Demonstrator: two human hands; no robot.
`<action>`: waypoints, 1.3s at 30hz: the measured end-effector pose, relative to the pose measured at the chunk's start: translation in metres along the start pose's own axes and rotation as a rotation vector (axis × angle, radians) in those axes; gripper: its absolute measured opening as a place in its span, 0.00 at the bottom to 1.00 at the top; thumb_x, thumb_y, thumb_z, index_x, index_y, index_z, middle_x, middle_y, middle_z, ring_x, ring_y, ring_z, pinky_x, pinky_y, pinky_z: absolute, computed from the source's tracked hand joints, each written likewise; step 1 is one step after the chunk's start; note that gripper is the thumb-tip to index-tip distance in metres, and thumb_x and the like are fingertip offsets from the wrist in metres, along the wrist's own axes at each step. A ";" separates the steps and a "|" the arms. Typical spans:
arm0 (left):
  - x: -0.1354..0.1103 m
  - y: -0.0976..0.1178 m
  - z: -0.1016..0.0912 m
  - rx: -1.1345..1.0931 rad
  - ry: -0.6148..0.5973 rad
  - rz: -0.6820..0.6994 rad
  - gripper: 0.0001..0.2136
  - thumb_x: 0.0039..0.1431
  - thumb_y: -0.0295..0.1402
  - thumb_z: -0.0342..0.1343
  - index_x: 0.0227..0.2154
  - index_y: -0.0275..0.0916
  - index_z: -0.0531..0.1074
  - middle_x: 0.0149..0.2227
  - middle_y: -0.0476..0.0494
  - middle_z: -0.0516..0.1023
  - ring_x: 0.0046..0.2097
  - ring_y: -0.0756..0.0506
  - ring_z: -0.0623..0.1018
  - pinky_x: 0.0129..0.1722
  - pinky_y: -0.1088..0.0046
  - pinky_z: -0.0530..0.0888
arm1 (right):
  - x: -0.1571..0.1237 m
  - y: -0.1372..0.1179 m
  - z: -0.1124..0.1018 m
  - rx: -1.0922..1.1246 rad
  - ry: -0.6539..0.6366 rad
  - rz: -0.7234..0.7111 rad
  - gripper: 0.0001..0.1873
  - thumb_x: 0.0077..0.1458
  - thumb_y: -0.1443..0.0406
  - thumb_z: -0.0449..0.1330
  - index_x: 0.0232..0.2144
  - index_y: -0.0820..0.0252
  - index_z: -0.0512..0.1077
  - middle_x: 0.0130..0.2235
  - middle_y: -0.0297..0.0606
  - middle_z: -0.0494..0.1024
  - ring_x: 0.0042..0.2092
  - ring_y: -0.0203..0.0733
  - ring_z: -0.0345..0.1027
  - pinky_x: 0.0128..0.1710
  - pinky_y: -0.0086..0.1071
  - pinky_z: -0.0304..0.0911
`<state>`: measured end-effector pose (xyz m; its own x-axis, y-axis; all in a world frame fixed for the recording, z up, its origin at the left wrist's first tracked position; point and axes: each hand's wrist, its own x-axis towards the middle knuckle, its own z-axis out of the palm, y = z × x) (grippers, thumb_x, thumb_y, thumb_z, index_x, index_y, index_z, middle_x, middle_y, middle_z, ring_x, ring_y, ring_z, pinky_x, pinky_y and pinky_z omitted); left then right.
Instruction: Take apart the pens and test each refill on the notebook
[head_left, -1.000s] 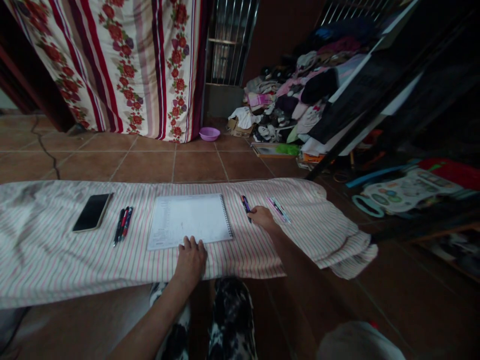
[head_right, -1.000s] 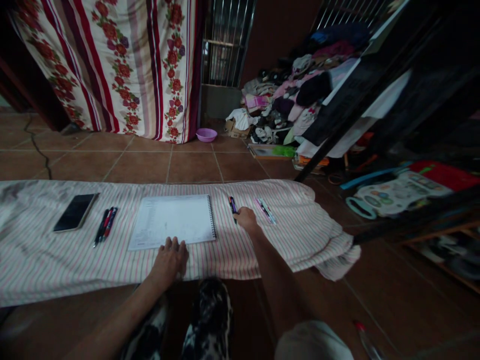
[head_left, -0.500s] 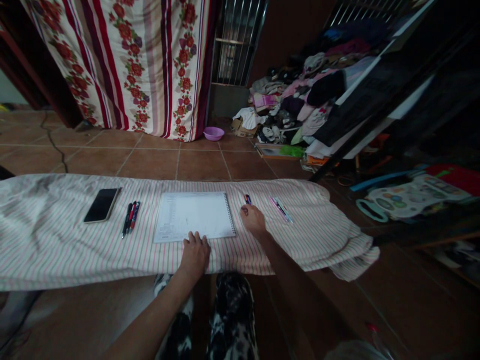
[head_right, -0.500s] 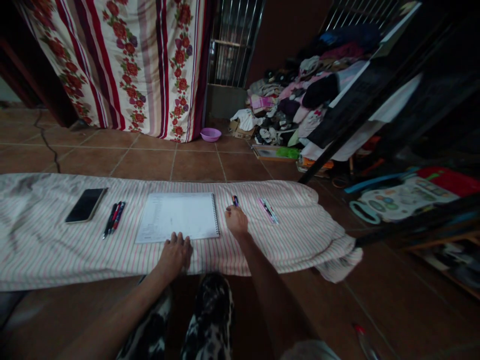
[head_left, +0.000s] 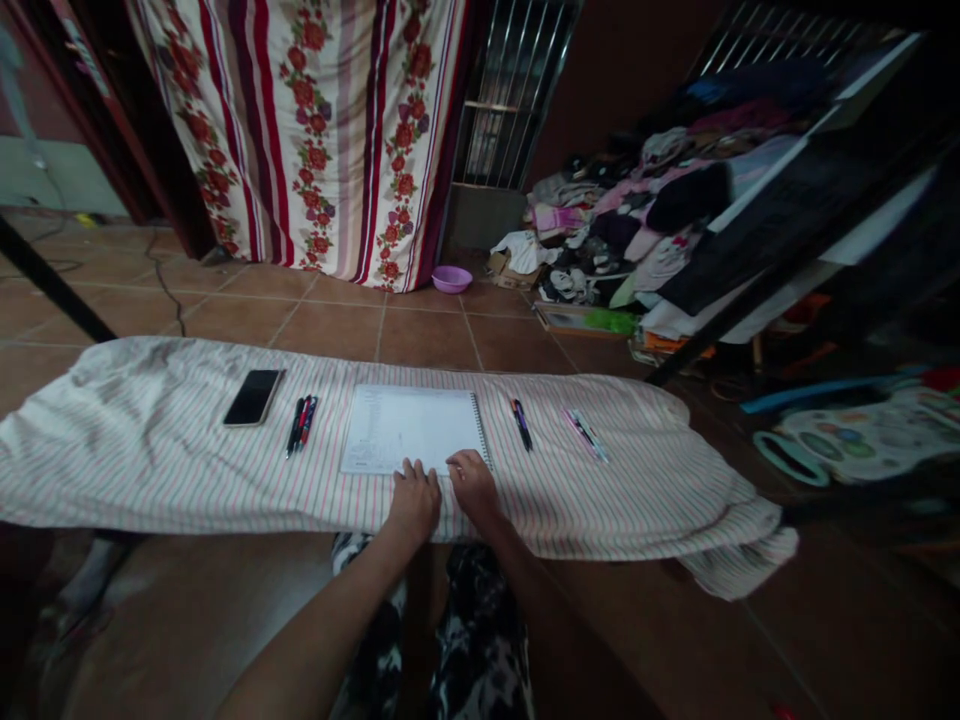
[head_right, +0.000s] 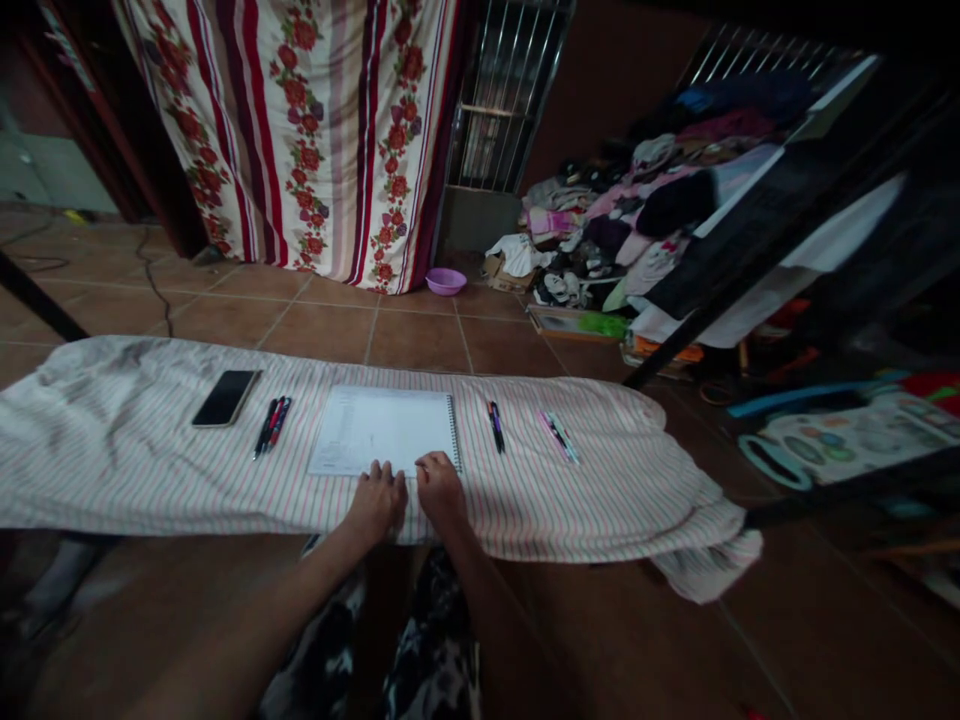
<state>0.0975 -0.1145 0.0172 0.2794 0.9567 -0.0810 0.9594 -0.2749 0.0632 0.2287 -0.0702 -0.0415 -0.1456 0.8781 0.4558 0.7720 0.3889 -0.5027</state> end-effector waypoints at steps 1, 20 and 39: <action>0.000 0.000 0.001 -0.003 -0.001 0.000 0.18 0.59 0.25 0.41 0.51 0.30 0.65 0.52 0.25 0.67 0.55 0.31 0.64 0.46 0.53 0.64 | -0.003 0.000 0.002 0.007 0.020 -0.010 0.12 0.50 0.73 0.49 0.30 0.59 0.72 0.34 0.41 0.73 0.38 0.42 0.66 0.40 0.35 0.63; -0.022 -0.035 0.029 -0.178 0.115 0.161 0.22 0.54 0.29 0.49 0.53 0.32 0.63 0.60 0.30 0.58 0.61 0.35 0.56 0.56 0.57 0.56 | -0.017 0.000 0.011 -0.027 0.163 -0.094 0.14 0.54 0.72 0.45 0.36 0.62 0.70 0.37 0.45 0.69 0.43 0.45 0.63 0.44 0.41 0.63; -0.040 -0.078 0.034 -0.333 0.350 -0.065 0.16 0.57 0.24 0.43 0.47 0.38 0.68 0.54 0.40 0.67 0.57 0.46 0.64 0.56 0.66 0.63 | -0.017 -0.002 0.010 -0.046 0.158 -0.092 0.14 0.52 0.73 0.46 0.36 0.61 0.69 0.38 0.43 0.69 0.43 0.45 0.63 0.43 0.41 0.62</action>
<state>0.0131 -0.1350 -0.0183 0.1347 0.9612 0.2406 0.8942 -0.2225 0.3885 0.2230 -0.0828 -0.0553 -0.1202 0.7833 0.6099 0.7878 0.4491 -0.4215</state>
